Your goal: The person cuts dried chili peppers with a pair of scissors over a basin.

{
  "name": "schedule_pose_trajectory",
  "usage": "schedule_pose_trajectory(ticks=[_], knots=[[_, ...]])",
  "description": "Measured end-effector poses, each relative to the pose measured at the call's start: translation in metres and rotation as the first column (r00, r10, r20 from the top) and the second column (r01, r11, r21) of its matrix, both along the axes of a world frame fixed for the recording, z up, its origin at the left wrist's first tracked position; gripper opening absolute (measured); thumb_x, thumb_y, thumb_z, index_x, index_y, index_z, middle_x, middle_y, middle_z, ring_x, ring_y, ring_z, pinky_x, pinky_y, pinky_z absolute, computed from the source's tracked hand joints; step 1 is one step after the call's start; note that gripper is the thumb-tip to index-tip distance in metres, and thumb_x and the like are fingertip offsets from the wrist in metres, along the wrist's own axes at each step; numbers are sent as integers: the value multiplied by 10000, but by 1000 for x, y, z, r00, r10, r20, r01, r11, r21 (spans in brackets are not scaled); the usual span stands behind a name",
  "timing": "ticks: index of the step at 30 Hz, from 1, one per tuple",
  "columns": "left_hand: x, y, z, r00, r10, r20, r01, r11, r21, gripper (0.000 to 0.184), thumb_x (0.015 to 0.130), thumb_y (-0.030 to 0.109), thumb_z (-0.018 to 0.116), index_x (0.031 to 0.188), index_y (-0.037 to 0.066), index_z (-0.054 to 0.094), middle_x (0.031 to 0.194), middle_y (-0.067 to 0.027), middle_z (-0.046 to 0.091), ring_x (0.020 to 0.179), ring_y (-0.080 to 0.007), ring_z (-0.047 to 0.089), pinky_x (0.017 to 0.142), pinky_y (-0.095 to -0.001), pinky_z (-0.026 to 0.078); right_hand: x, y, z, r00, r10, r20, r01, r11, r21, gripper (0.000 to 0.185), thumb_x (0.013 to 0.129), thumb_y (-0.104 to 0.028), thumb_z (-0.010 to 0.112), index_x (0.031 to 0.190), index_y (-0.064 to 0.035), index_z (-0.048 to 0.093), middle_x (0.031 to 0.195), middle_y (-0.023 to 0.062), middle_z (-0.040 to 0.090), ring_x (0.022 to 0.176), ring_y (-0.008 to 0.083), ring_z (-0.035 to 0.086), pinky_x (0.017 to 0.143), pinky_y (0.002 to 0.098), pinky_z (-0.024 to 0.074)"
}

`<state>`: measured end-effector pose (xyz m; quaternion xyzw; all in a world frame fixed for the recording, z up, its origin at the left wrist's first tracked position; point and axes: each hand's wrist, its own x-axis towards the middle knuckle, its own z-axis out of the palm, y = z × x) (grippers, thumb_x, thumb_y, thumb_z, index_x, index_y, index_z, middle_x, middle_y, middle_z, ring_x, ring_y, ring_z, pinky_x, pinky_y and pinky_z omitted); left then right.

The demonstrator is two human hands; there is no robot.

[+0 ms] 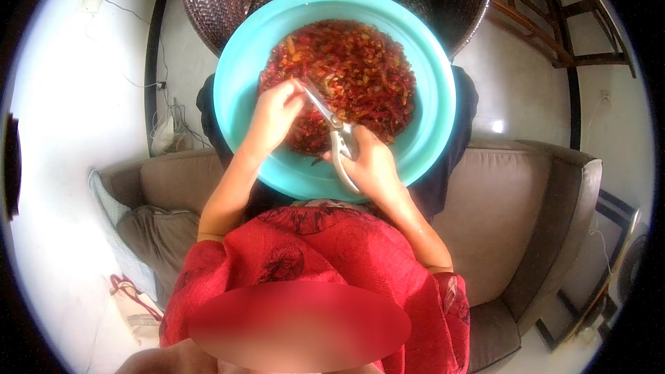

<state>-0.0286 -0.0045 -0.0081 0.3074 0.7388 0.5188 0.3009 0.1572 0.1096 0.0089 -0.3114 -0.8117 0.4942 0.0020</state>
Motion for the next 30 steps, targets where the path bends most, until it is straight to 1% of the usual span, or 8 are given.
schedule_pose_trajectory(ticks=[5, 9, 13, 18, 22, 25, 28, 30], knots=[[3, 0, 2, 949, 26, 314, -73, 988, 138, 93, 959, 12, 552, 1005, -31, 620, 827, -71, 674, 744, -120, 643, 696, -275, 526, -1, -2, -1, 999, 45, -15, -43, 992, 123, 570, 738, -373, 824, 1075, 8, 566, 988, 213, 629, 924, 377, 628, 812, 463, 498], [1, -3, 9, 972, -39, 230, 34, 999, 28, 121, 955, 8, 534, 1025, -7, 632, 886, -34, 668, 800, -112, 649, 734, -260, 533, -1, -3, -5, 996, 87, -15, -80, 964, 255, 564, 739, -358, 822, 1083, 5, 563, 983, 206, 612, 950, 381, 605, 830, 464, 487], [3, -3, 17, 993, -65, 102, 63, 998, 19, 99, 949, 23, 567, 978, -40, 639, 813, -87, 684, 729, -139, 657, 692, -274, 536, 0, -4, 0, 998, 60, -20, -57, 990, 133, 556, 736, -358, 829, 1056, 15, 568, 959, 215, 629, 917, 383, 624, 806, 464, 497], [2, -5, 16, 998, -69, 12, 70, 996, -49, 98, 939, 50, 596, 976, -21, 654, 785, -85, 666, 716, -138, 647, 674, -280, 514, 1, -4, -5, 999, -11, -32, 14, 995, 100, 387, 783, -281, 824, 885, 23, 608, 733, 166, 625, 640, 284, 589, 632, 402, 483], [2, -3, 17, 998, -61, -16, 59, 990, -126, 97, 932, 75, 628, 967, -3, 671, 803, -54, 671, 749, -114, 638, 697, -268, 499, 6, -1, -16, 1000, 21, -23, -18, 992, 126, 346, 800, -252, 819, 832, 20, 607, 679, 148, 604, 604, 216, 560, 598, 387, 470], [0, -2, 10, 988, -62, -144, 45, 992, -118, 113, 890, 90, 684, 955, -1, 676, 836, -82, 690, 752, -148, 654, 707, -293, 505, 5, 1, -7, 999, -9, 41, 12, 998, -56, 409, 809, -320, 791, 899, 35, 610, 792, 215, 636, 707, 340, 642, 669, 425, 499], [5, -3, 17, 920, -261, -292, 180, 944, -277, 176, 829, 107, 735, 961, 6, 676, 826, -107, 677, 766, -222, 662, 723, -340, 512, 8, 6, -7, 989, -127, -70, 121, 988, -92, 347, 831, -282, 774, 921, 9, 606, 724, 124, 602, 630, 221, 588, 604, 380, 474], [10, -4, 15, 853, -315, -417, 193, 932, -308, 222, 778, 126, 768, 956, 28, 679, 846, -115, 652, 820, -281, 653, 746, -380, 514, 10, 9, -7, 976, -217, -20, 199, 925, -325, 324, 841, -264, 756, 952, -3, 600, 741, 100, 604, 655, 202, 589, 618, 366, 474]])
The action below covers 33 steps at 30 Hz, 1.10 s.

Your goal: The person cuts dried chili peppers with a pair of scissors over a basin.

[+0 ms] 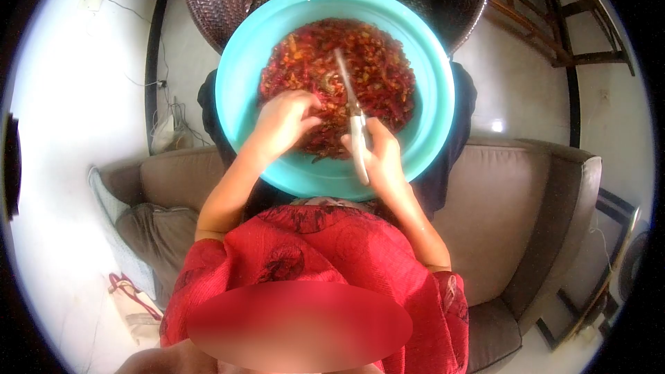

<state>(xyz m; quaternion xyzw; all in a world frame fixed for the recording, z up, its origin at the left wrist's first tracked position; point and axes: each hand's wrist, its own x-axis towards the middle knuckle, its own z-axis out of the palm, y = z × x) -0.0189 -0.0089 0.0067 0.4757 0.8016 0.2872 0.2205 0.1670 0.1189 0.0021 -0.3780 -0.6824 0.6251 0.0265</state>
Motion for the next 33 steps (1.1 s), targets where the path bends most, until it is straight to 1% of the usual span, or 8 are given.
schedule_pose_trajectory(ticks=[2, 4, 6, 8, 13, 23, 25, 33], knots=[[3, -1, -11, 968, -43, -247, 48, 999, 13, 213, 770, 133, 771, 948, 56, 681, 870, -103, 637, 864, -289, 642, 758, -396, 513, -1, 1, 4, 1000, -6, 28, 7, 999, -42, 331, 839, -265, 755, 971, -3, 602, 756, 100, 610, 680, 198, 596, 635, 363, 477], [2, 1, -4, 977, -41, -211, 36, 999, -29, 209, 775, 122, 766, 952, 50, 683, 942, -103, 632, 902, -280, 642, 784, -389, 515, -1, 0, 5, 998, -10, 55, 14, 996, -83, 338, 837, -265, 753, 990, -3, 604, 771, 101, 615, 706, 194, 602, 652, 360, 480], [-3, 4, -3, 994, 111, -15, -109, 990, 84, 202, 788, 104, 754, 959, 27, 678, 971, -108, 624, 917, -281, 641, 809, -380, 514, -2, -4, 5, 998, 54, 44, -59, 990, 125, 366, 829, -283, 759, 1009, 2, 617, 791, 116, 624, 739, 211, 620, 680, 363, 490], [-10, 4, 1, 983, 158, 91, -174, 962, 212, 166, 841, 66, 715, 986, 11, 655, 974, -81, 614, 907, -215, 633, 820, -314, 503, -5, -5, 11, 991, 76, 107, -91, 985, 143, 421, 807, -294, 772, 1054, 9, 614, 873, 158, 646, 797, 265, 645, 725, 392, 503], [-12, 3, -8, 775, 65, 628, -275, 930, 242, 139, 913, 80, 671, 1023, 10, 622, 934, -77, 665, 812, -128, 625, 746, -281, 503, -7, -7, 8, 975, 190, 119, -217, 931, 294, 534, 767, -315, 802, 1136, 4, 585, 1018, 209, 624, 953, 353, 630, 836, 435, 496], [-12, 3, -6, 837, 18, 546, -187, 948, 256, 117, 954, 58, 611, 1055, 4, 633, 912, -33, 657, 861, -80, 604, 786, -260, 496, -7, -8, 9, 961, 230, 156, -262, 937, 231, 561, 791, -366, 781, 1133, 22, 565, 1040, 234, 616, 982, 376, 621, 857, 462, 485], [-13, 3, -9, 713, -9, 701, -237, 938, 254, 120, 955, 52, 605, 1062, 4, 631, 921, -12, 649, 869, -82, 594, 799, -261, 491, -6, -7, 7, 963, 234, 137, -258, 943, 209, 562, 794, -375, 777, 1123, 27, 561, 1055, 243, 614, 994, 379, 619, 862, 465, 482], [-15, 3, -8, 718, 16, 696, -217, 955, 202, 106, 971, 53, 591, 1063, 9, 622, 906, 12, 620, 837, -61, 561, 774, -235, 477, -7, -2, 7, 960, 265, 91, -274, 956, 107, 405, 845, -317, 757, 1025, 13, 606, 834, 175, 639, 783, 272, 629, 742, 398, 495]])
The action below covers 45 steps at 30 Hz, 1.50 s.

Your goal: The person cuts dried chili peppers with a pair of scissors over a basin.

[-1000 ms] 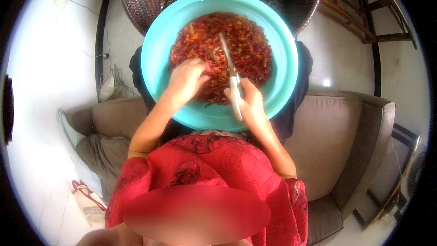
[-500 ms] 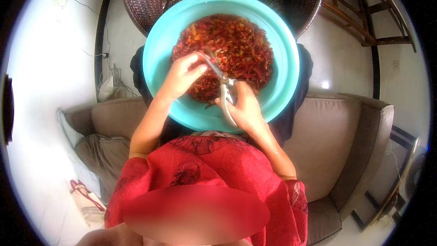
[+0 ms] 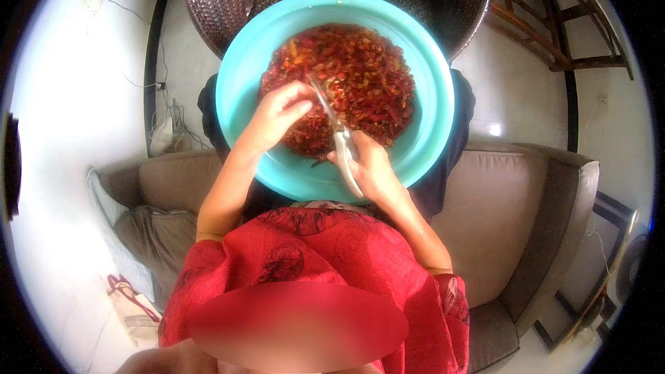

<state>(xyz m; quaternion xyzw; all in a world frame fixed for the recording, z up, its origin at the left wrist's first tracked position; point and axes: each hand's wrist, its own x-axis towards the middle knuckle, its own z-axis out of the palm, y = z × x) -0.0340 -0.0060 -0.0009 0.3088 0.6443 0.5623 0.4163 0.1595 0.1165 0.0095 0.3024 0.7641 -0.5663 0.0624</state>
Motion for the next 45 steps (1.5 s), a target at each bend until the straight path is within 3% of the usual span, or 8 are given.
schedule_pose_trajectory(ticks=[11, 14, 17, 19, 24, 34, 36, 45], knots=[[-3, 0, -11, 994, 70, 84, -73, 997, 25, 90, 973, 64, 597, 1048, 14, 609, 889, 13, 611, 797, -57, 542, 742, -231, 464, -4, 0, 3, 1000, 10, 25, -14, 991, 135, 587, 776, -348, 811, 1166, 12, 560, 1023, 221, 633, 956, 347, 635, 826, 439, 497], [-5, -2, -13, 999, -38, 29, 38, 999, -30, 174, 984, 62, 568, 1145, 22, 620, 1113, -27, 652, 979, -90, 586, 862, -253, 480, -5, -3, 3, 1000, 15, -11, -13, 985, 170, 615, 773, -354, 811, 1190, 14, 549, 1047, 228, 626, 983, 364, 630, 845, 449, 496], [-2, -1, -7, 997, -49, -61, 45, 997, -58, 165, 987, 66, 565, 1132, 16, 625, 1078, -21, 647, 947, -92, 591, 842, -250, 485, -6, -6, 1, 999, 8, -49, 2, 980, 198, 580, 790, -350, 801, 1171, 18, 564, 1014, 233, 638, 952, 370, 642, 828, 450, 502], [2, 1, -2, 997, 30, -65, -32, 999, -29, 93, 978, 86, 582, 1011, 6, 617, 805, -17, 608, 749, -75, 550, 696, -257, 466, -5, -7, -1, 998, 4, -65, 9, 979, 204, 558, 798, -347, 796, 1156, 20, 575, 990, 238, 647, 932, 373, 653, 815, 449, 507], [1, -1, -7, 997, 70, -36, -72, 996, -52, 103, 983, 94, 574, 1016, 3, 607, 788, -15, 608, 724, -77, 553, 678, -257, 467, -5, -9, -1, 995, -34, -98, 47, 990, 136, 378, 825, -281, 796, 855, 18, 567, 699, 146, 583, 621, 216, 527, 611, 393, 450], [2, -3, 6, 985, 15, -174, -55, 973, -223, 128, 987, 101, 562, 1072, 25, 622, 815, -15, 631, 753, -94, 605, 709, -259, 491, -7, -6, 7, 993, -22, -116, 41, 985, 169, 354, 838, -274, 789, 858, 23, 598, 673, 142, 582, 591, 181, 512, 580, 381, 446], [8, -2, 8, 970, 61, -236, -108, 976, -191, 134, 980, 99, 572, 1077, 20, 619, 806, -29, 641, 747, -100, 617, 705, -265, 495, -8, -1, 10, 996, -31, 79, 24, 996, 82, 407, 848, -331, 765, 1018, 20, 648, 799, 212, 665, 725, 313, 672, 698, 420, 513], [7, -3, 18, 918, 118, -379, -188, 970, -152, 146, 965, 93, 597, 1080, 3, 602, 775, -70, 668, 732, -123, 651, 702, -277, 507, -8, -2, 9, 996, -29, 82, 17, 990, 143, 482, 825, -388, 758, 1033, 25, 626, 855, 210, 666, 798, 310, 670, 741, 414, 507]])
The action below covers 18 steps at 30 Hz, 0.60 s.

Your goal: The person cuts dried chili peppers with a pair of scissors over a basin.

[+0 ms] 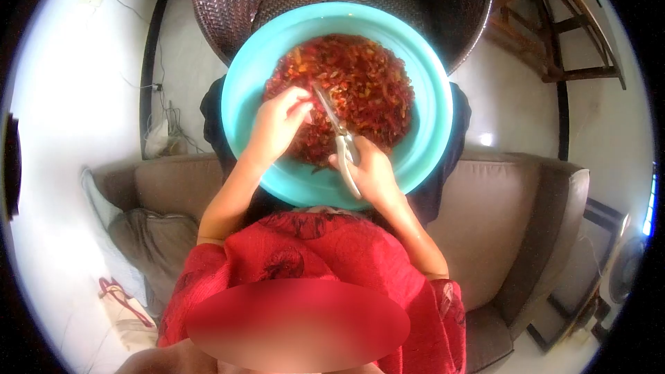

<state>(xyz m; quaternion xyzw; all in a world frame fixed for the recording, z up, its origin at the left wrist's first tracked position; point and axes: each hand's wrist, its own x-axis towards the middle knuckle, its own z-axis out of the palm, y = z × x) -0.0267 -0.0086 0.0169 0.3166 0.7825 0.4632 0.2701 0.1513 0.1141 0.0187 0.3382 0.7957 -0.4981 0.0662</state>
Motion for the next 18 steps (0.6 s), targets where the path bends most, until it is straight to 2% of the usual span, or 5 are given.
schedule_pose_trajectory(ticks=[2, 4, 11, 13, 18], knots=[[-1, 0, -2, 998, -2, 59, 1, 1000, 24, 147, 965, 89, 595, 1084, 3, 600, 779, -71, 669, 735, -123, 652, 708, -277, 508, 0, 1, -2, 1000, -3, 21, 3, 1000, -20, 512, 815, -399, 759, 1069, 22, 616, 905, 215, 664, 849, 317, 667, 775, 421, 502], [0, 1, -5, 996, -1, 87, -10, 992, 130, 134, 935, 84, 637, 1043, 13, 602, 778, -108, 676, 702, -205, 683, 674, -321, 522, -1, 3, -2, 999, -4, 42, 6, 999, -45, 545, 804, -411, 759, 1104, 18, 605, 956, 220, 663, 900, 324, 664, 808, 427, 497], [0, 1, -14, 989, -29, 146, -8, 970, 242, 128, 938, 39, 617, 1056, -4, 590, 848, -112, 678, 745, -169, 671, 707, -297, 510, -2, 1, -2, 998, 60, -17, -60, 998, 14, 596, 800, -416, 759, 1164, 23, 583, 1051, 218, 642, 991, 349, 640, 870, 433, 490], [-1, 0, -10, 969, -68, 239, 12, 973, 230, 123, 940, 18, 603, 1059, -4, 586, 859, -102, 671, 753, -153, 658, 711, -288, 504, -3, 0, -4, 997, 68, -43, -66, 997, 45, 600, 802, -415, 758, 1171, 23, 581, 1056, 217, 638, 999, 352, 635, 879, 432, 488], [-4, -1, -19, 947, -81, 311, 1, 969, 247, 122, 953, 6, 575, 1075, -8, 571, 851, -64, 641, 739, -123, 627, 702, -270, 495, -13, 5, 13, 994, 110, 25, -108, 992, -65, 535, 829, -421, 730, 1094, 19, 581, 1016, 210, 623, 975, 340, 617, 856, 432, 466]])
